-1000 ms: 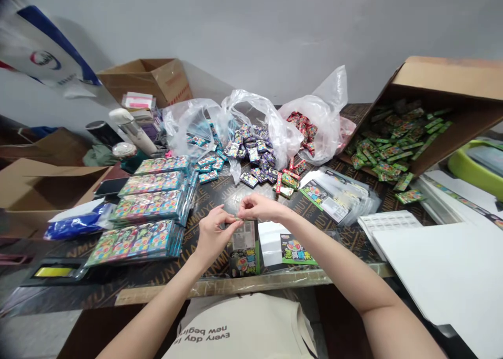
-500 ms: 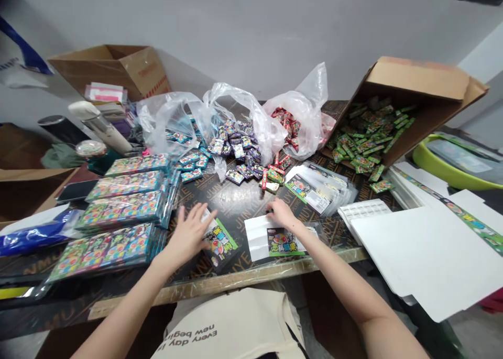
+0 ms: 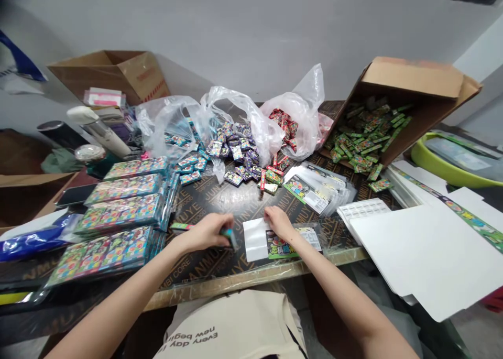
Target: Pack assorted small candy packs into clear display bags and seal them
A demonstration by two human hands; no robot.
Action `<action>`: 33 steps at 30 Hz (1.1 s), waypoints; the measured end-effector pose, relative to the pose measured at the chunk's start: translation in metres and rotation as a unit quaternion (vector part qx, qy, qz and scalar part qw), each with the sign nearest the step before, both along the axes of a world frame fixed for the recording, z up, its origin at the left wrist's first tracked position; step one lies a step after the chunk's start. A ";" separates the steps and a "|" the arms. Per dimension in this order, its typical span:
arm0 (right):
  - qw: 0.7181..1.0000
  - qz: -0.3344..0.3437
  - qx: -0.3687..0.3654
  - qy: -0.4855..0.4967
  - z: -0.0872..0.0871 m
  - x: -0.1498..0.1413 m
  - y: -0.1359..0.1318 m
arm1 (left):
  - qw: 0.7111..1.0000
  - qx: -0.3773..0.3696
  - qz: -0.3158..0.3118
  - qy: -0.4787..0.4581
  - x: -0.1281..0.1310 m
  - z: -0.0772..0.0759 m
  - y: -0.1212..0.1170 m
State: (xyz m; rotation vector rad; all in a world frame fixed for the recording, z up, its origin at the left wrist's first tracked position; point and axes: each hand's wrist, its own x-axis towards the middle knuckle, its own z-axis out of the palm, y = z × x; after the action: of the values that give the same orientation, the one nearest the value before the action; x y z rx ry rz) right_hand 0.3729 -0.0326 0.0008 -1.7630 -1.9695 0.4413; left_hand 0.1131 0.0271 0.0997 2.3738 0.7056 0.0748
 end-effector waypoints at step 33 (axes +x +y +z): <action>0.921 0.049 0.044 0.384 0.104 -0.096 -0.011 | 0.857 -0.227 0.336 -0.318 -0.029 0.017 -0.034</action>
State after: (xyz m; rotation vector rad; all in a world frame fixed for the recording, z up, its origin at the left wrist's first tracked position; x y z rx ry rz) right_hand 0.2771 -0.0437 0.1049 -1.1657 -1.4696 0.9009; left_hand 0.0836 -0.0067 0.1165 1.4195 1.0329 0.8503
